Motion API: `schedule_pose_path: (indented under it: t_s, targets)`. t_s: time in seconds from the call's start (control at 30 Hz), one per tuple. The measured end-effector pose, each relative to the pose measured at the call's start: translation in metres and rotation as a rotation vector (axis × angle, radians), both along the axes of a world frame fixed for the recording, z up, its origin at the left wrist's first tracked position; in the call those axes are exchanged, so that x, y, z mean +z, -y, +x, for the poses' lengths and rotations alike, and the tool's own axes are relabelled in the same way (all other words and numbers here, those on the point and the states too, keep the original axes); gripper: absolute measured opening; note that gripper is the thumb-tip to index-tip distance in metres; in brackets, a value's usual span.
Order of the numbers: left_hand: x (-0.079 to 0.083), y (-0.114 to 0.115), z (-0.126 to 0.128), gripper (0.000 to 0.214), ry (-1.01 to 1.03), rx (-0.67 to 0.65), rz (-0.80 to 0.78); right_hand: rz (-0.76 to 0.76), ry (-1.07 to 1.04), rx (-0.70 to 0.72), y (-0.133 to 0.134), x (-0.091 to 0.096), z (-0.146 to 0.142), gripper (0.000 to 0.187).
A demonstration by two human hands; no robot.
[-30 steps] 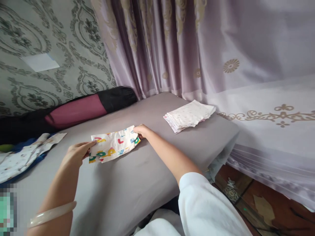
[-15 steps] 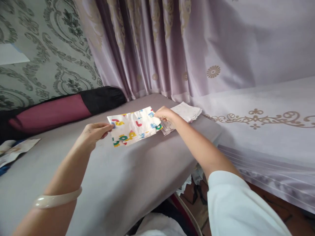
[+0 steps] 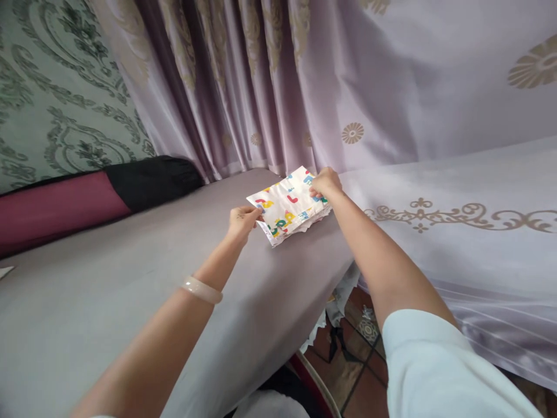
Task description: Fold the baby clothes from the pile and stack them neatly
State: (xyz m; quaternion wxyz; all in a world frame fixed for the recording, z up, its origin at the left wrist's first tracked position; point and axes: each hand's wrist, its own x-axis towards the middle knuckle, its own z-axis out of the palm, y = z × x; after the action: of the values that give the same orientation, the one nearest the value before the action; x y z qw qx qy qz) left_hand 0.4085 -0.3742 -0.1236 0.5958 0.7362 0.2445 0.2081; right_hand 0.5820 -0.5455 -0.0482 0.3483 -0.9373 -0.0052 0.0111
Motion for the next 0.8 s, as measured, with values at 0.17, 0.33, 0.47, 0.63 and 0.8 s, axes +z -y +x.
schedule_pose_path:
  t_s: [0.17, 0.33, 0.47, 0.63, 0.8]
  targets:
    - [-0.014, 0.017, 0.027, 0.021, -0.011, -0.012, 0.015, -0.093, 0.027, -0.022, 0.012, 0.0, 0.008, 0.017]
    - [-0.024, 0.024, 0.038, 0.019, -0.038, 0.002, 0.001, -0.138, 0.061, -0.012, 0.015, -0.003, 0.012, 0.017]
    - [-0.032, 0.024, 0.043, 0.017, -0.052, 0.018, 0.007, -0.162, 0.059, -0.012, 0.014, -0.012, 0.015, 0.016]
    - [-0.044, 0.019, 0.048, 0.016, -0.079, 0.033, 0.0, -0.171, 0.068, -0.012, 0.015, -0.028, 0.021, 0.02]
    - [-0.053, 0.018, 0.047, 0.016, -0.074, 0.007, -0.034, -0.234, 0.131, 0.024, 0.018, -0.045, 0.021, 0.026]
